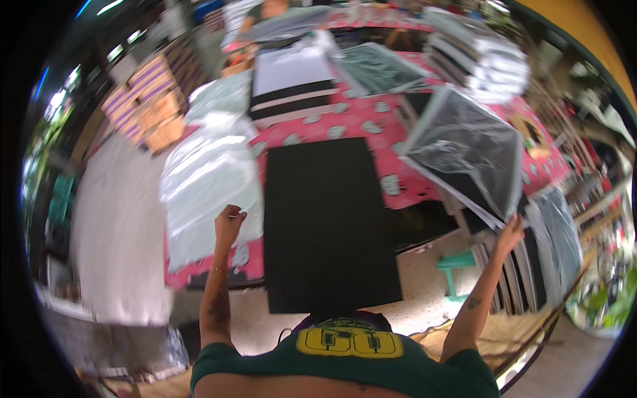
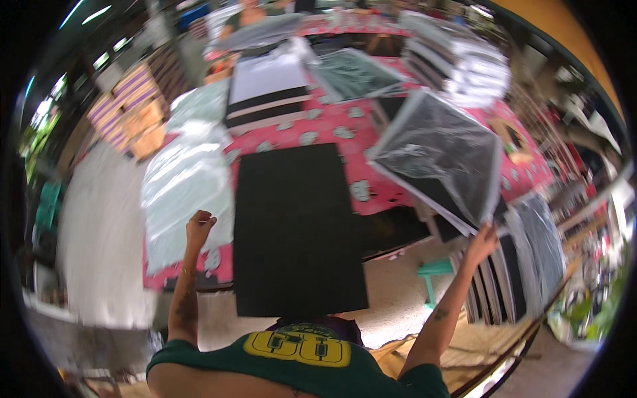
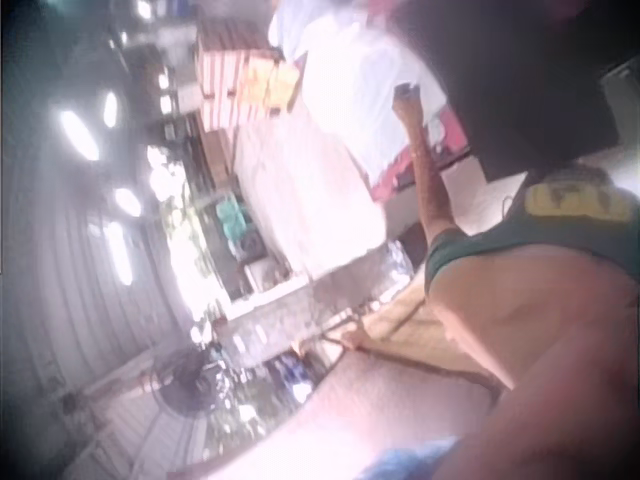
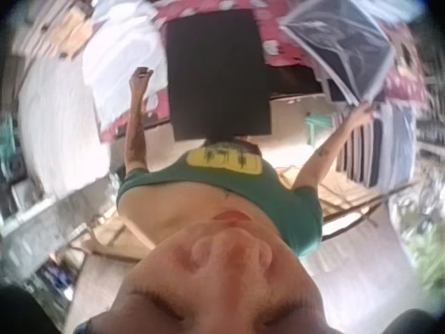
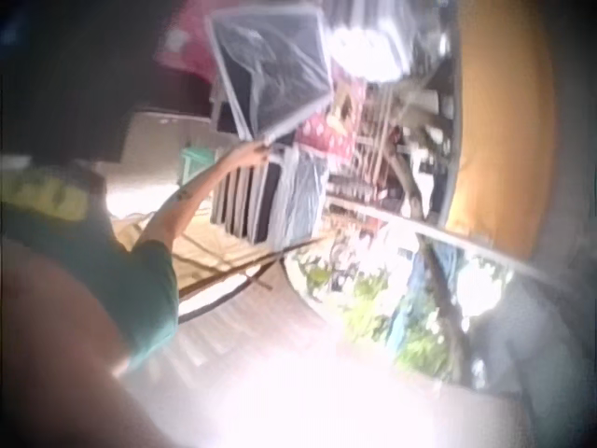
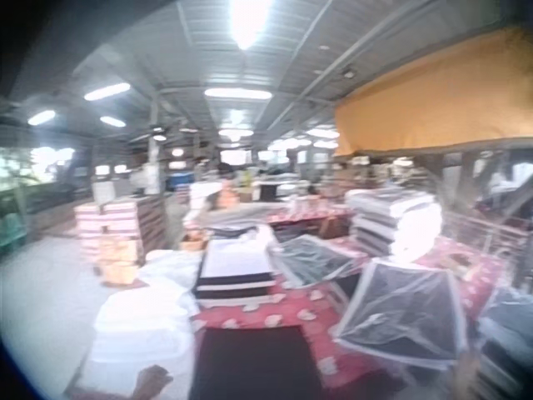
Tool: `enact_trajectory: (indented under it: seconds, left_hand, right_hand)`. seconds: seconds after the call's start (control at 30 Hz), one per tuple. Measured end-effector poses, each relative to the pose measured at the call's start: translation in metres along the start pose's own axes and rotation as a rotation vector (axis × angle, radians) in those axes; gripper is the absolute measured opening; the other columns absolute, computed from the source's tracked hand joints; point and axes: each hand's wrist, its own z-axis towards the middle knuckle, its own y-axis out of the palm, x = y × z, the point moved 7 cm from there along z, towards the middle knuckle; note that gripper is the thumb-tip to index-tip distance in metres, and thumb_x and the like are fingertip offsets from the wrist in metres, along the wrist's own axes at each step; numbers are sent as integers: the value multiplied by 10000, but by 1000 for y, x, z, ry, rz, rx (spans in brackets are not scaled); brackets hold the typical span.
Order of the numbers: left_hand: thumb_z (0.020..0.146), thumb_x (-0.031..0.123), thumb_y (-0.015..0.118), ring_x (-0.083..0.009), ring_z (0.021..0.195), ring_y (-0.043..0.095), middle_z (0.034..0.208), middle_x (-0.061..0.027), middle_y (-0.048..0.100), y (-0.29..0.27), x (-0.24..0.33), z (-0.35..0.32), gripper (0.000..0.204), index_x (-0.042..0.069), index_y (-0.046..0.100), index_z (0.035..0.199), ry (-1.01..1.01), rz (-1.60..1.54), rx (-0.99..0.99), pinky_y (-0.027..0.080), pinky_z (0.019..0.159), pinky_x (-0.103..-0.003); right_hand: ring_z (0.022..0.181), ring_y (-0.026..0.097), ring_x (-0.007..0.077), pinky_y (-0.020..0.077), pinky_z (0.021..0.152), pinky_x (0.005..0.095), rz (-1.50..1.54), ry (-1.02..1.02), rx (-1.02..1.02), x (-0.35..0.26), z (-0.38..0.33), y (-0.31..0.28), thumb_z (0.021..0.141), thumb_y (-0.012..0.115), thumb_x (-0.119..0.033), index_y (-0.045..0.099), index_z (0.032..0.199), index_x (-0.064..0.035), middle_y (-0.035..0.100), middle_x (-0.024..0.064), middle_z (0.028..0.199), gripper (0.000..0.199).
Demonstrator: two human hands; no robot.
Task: The person places black panels into plastic bags and stacks the bagged items on a workspace table.
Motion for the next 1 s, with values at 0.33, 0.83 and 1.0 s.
enact_trajectory:
  seconds: [0.33, 0.83, 1.0]
  left_hand:
    - [884, 139, 558, -154, 639, 563, 702, -125, 622, -93, -50, -31, 173, -12, 637, 914, -12, -168, 96, 462, 618, -316]
    - [856, 154, 597, -111, 613, 508, 672, -83, 582, -57, -5, -100, 201, -1, 631, 980, -55, -353, -112, 445, 586, -294]
    - [810, 63, 583, -153, 728, 595, 791, -126, 644, -34, 31, -121, 239, -11, 622, 1034, -89, -609, -354, 483, 657, -302]
  right_hand:
    - [875, 580, 156, 485, 742, 295, 816, 274, -1443, -204, -444, 186, 921, 525, -292, 580, 1104, -19, 597, 90, 949, 333]
    - [918, 580, 158, 472, 853, 377, 1193, 1191, -1487, -217, -624, 200, 939, 542, -232, 550, 1084, -79, 608, 50, 964, 211]
    - [1080, 540, 189, 423, 940, 442, 1060, 894, -1643, -230, -611, 187, 962, 497, -294, 522, 1162, -54, 579, 71, 1137, 313]
